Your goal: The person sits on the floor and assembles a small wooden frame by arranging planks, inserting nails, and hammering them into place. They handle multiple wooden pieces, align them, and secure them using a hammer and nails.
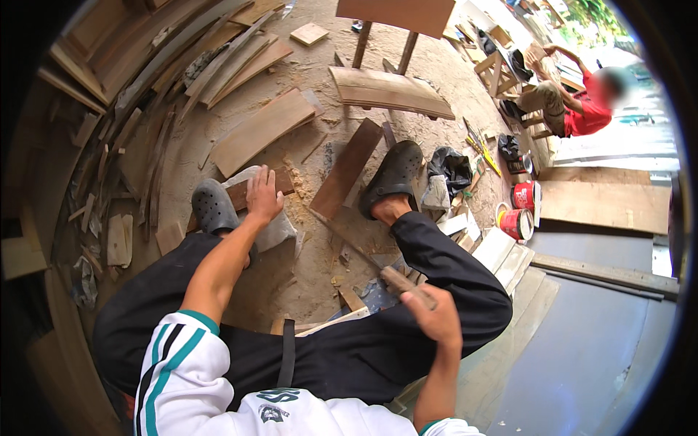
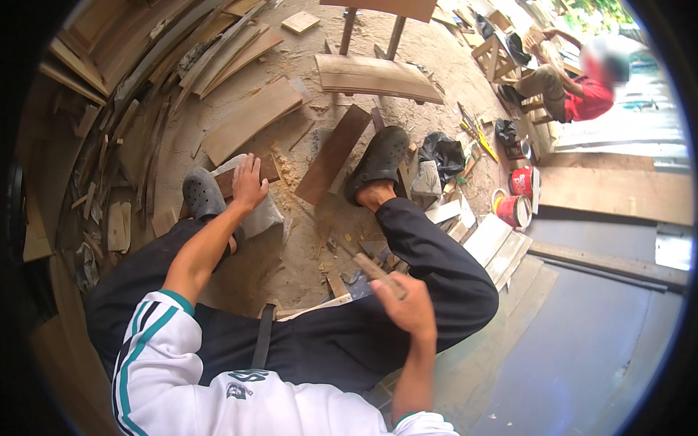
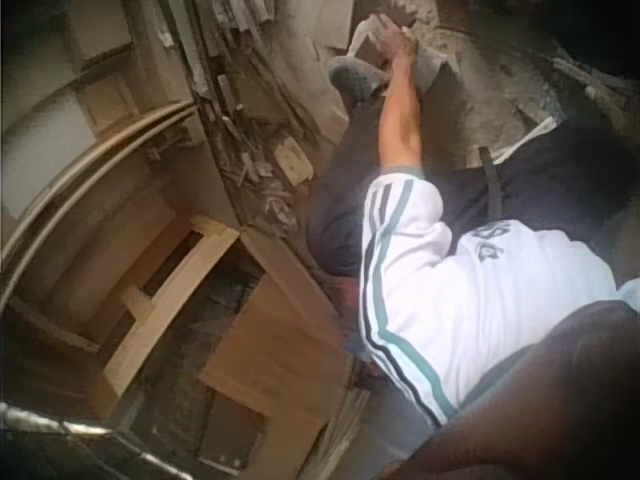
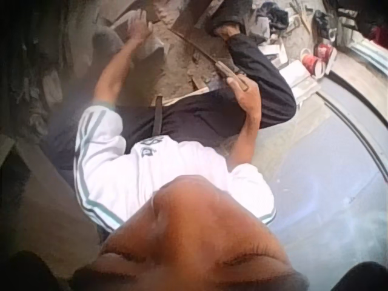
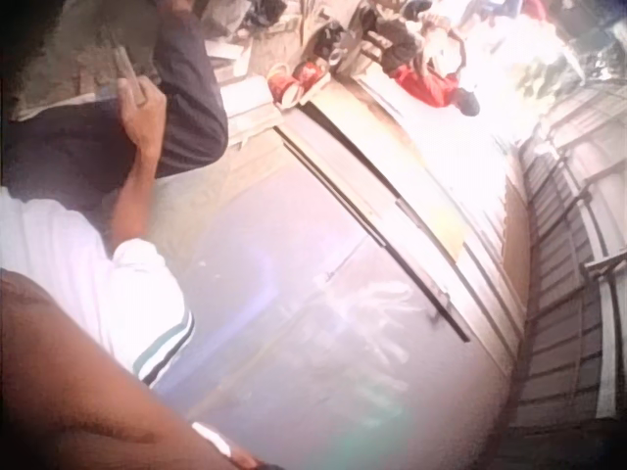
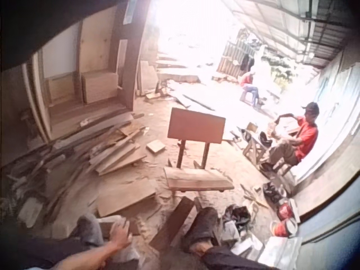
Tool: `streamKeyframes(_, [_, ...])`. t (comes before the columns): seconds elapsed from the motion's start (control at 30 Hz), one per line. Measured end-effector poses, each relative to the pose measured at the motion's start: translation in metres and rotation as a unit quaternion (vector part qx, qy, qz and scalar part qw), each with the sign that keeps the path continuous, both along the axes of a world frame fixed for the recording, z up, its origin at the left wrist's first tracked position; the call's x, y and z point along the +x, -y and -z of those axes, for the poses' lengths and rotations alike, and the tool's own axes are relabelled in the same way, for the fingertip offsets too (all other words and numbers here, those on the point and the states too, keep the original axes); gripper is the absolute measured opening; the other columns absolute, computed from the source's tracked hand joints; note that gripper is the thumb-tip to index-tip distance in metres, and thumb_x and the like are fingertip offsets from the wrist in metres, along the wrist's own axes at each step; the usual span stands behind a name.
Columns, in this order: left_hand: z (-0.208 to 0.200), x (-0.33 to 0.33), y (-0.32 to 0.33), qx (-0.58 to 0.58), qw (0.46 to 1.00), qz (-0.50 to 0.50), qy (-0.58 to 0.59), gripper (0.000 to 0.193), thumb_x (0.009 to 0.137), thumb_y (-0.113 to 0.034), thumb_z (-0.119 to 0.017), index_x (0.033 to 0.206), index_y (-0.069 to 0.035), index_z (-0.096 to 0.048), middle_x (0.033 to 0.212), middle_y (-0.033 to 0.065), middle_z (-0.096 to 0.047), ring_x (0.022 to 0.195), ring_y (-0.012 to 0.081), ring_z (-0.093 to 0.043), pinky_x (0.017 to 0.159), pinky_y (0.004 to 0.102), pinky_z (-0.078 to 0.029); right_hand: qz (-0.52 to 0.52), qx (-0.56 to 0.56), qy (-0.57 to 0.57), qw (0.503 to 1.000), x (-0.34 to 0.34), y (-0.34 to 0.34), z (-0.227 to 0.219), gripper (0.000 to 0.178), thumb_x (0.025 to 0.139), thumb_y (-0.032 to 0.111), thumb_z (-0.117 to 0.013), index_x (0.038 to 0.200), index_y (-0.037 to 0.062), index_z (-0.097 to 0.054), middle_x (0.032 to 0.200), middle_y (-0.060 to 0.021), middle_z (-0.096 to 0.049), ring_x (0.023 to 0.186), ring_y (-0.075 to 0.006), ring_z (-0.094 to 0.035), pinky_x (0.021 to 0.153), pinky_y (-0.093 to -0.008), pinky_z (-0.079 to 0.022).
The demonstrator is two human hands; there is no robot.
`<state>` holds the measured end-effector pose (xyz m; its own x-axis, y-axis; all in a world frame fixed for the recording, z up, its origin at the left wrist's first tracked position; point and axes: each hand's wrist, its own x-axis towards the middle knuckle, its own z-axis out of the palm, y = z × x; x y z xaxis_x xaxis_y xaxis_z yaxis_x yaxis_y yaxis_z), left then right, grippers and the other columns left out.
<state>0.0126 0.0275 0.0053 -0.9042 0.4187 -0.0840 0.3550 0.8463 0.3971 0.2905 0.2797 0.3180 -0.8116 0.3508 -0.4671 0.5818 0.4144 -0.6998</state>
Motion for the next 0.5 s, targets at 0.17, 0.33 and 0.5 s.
streamKeyframes(0.17, [-0.003,0.047,-0.056,0.056,0.973,-0.104,0.199,0.041,0.085,-0.034,-0.069,0.109,-0.001,-0.062,0.105,0.0139,-0.064,0.088,0.0359,-0.063,0.078,0.0492,-0.049,0.164,-0.098,-0.045,0.981,0.015,-0.044,0.01,0.032,0.092,0.027,-0.065,0.07,0.0051,-0.055,0.059,0.0047,-0.048,0.05,-0.0034,-0.04,0.045,-0.0223,-0.031])
streamKeyframes(0.33, [0.015,0.105,-0.108,0.293,0.741,-0.274,0.538,0.047,0.092,-0.037,-0.066,0.104,0.008,-0.057,0.101,0.0131,-0.065,0.081,0.0211,-0.067,0.065,0.0318,-0.058,0.22,-0.066,-0.101,0.968,0.009,-0.04,0.052,0.032,0.091,0.025,-0.066,0.07,0.0027,-0.055,0.059,0.0029,-0.047,0.052,-0.0059,-0.04,0.047,-0.0261,-0.033])
streamKeyframes(0.5, [0.027,0.121,-0.134,0.391,0.692,-0.335,0.507,0.027,0.098,-0.018,-0.058,0.108,0.007,-0.057,0.099,0.0116,-0.065,0.079,0.0182,-0.066,0.065,0.028,-0.059,0.199,-0.009,-0.11,0.974,0.006,-0.032,0.061,0.034,0.088,0.025,-0.067,0.071,-0.0012,-0.056,0.056,-0.0056,-0.048,0.054,-0.0121,-0.044,0.052,-0.0325,-0.038])
